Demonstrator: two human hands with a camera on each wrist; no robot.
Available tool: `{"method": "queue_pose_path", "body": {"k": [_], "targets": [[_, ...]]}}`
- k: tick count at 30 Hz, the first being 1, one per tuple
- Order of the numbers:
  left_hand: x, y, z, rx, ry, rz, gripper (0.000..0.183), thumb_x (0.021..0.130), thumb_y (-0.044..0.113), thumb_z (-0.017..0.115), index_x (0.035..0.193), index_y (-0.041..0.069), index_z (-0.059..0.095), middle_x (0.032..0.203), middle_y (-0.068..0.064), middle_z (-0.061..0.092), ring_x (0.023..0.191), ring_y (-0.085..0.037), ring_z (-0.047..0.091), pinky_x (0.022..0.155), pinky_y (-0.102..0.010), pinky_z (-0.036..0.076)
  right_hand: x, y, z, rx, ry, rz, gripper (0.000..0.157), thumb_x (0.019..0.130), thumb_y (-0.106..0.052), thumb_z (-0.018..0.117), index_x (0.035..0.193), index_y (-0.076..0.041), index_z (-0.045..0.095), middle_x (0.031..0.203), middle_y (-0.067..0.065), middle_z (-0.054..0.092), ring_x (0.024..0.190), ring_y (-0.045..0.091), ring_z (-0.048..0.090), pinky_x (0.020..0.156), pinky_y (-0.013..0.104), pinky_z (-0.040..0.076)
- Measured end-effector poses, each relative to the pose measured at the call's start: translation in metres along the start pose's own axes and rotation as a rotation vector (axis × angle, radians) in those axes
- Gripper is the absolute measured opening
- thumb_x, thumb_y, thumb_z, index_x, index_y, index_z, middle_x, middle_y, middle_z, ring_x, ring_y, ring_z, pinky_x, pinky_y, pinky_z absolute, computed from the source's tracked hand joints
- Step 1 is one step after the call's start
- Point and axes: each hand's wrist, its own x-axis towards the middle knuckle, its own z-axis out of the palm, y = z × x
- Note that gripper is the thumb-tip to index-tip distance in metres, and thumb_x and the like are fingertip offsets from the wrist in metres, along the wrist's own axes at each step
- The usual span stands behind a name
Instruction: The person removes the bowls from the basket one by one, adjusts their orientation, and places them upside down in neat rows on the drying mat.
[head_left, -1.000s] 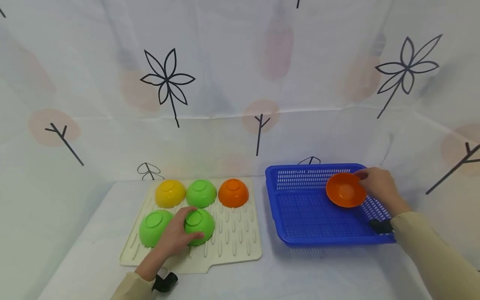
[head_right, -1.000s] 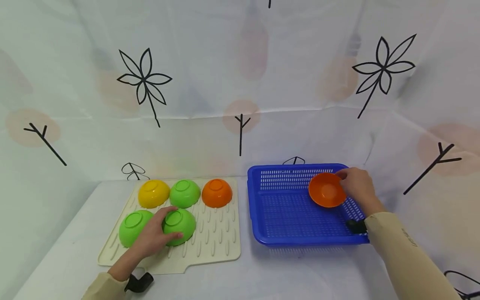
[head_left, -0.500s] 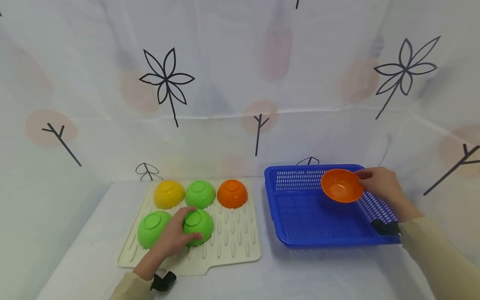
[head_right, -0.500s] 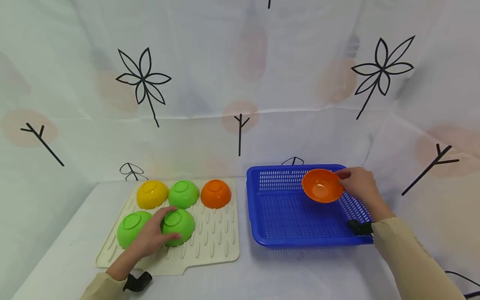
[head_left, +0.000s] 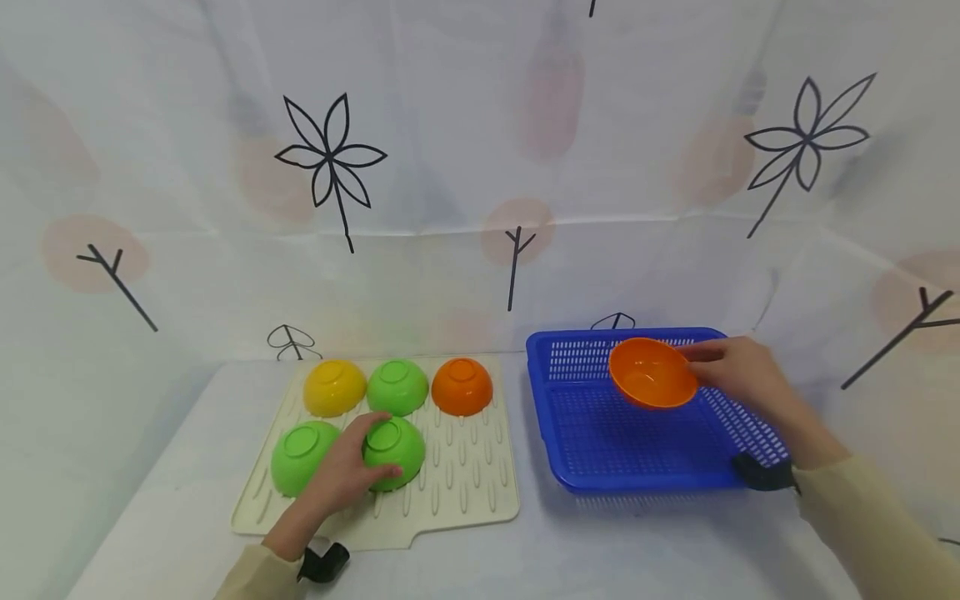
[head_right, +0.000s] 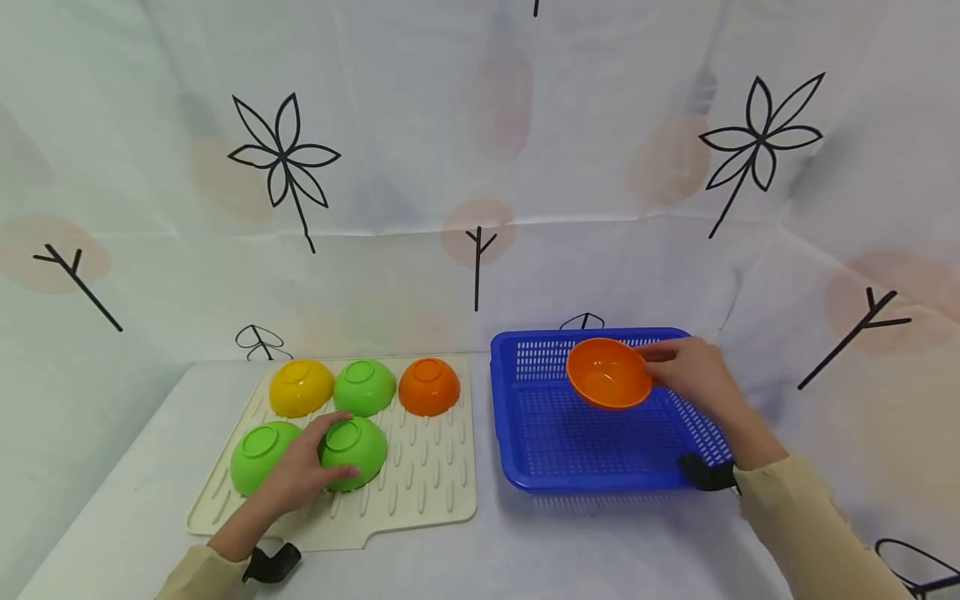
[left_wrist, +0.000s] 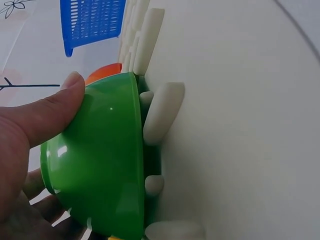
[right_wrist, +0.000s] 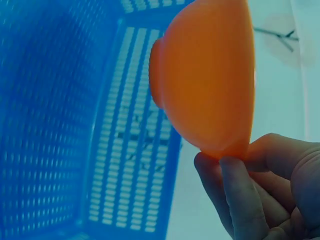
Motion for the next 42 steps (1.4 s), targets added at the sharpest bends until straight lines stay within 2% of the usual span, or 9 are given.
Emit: {"method": "queue_pose_path", "body": {"k": [4, 12, 22, 31, 42], "targets": [[-0.001, 0.001, 0.000, 0.010, 0.000, 0.001, 0.083, 0.075, 0.030, 0.088, 0.144, 0.013, 0.046, 0.146, -0.012, 0.048, 0.133, -0.035, 0.045, 0.109, -0.057, 0.036, -0.009, -0.013, 0.008, 0.046, -0.012, -0.011, 0.050, 0.100, -0.035, 0.061, 0.134, 0.001, 0.060, 0.121, 0.024, 0.065, 0.100, 0.032, 0.064, 0.083, 0.047, 0.057], [-0.001, 0.001, 0.001, 0.019, -0.005, -0.004, 0.086, 0.074, 0.028, 0.089, 0.146, 0.011, 0.044, 0.148, -0.014, 0.046, 0.134, -0.036, 0.043, 0.110, -0.056, 0.035, -0.022, -0.032, 0.023, 0.097, -0.009, -0.016, 0.050, 0.099, -0.036, 0.062, 0.133, 0.000, 0.062, 0.119, 0.021, 0.067, 0.100, 0.031, 0.065, 0.085, 0.049, 0.057], [-0.001, 0.001, 0.001, 0.018, -0.005, 0.013, 0.085, 0.073, 0.025, 0.089, 0.145, 0.011, 0.045, 0.147, -0.014, 0.047, 0.134, -0.037, 0.044, 0.110, -0.057, 0.035, -0.036, -0.060, 0.042, 0.150, -0.006, -0.066, 0.038, 0.095, -0.024, 0.069, 0.125, -0.001, 0.068, 0.110, 0.015, 0.071, 0.090, 0.024, 0.067, 0.076, 0.037, 0.060], [-0.001, 0.002, 0.001, 0.023, -0.005, 0.018, 0.085, 0.073, 0.024, 0.089, 0.145, 0.011, 0.046, 0.147, -0.014, 0.047, 0.134, -0.037, 0.044, 0.110, -0.056, 0.035, -0.045, -0.085, 0.061, 0.205, 0.000, -0.072, 0.032, 0.091, -0.015, 0.072, 0.120, -0.001, 0.071, 0.106, 0.016, 0.072, 0.091, 0.028, 0.070, 0.074, 0.040, 0.061], [-0.001, 0.004, 0.002, 0.015, -0.005, 0.022, 0.085, 0.074, 0.023, 0.089, 0.146, 0.010, 0.045, 0.148, -0.016, 0.046, 0.134, -0.038, 0.043, 0.110, -0.057, 0.034, -0.050, -0.108, 0.093, 0.324, -0.022, -0.109, 0.027, 0.089, -0.012, 0.073, 0.116, -0.005, 0.074, 0.107, 0.013, 0.072, 0.094, 0.029, 0.071, 0.070, 0.036, 0.061]]}}
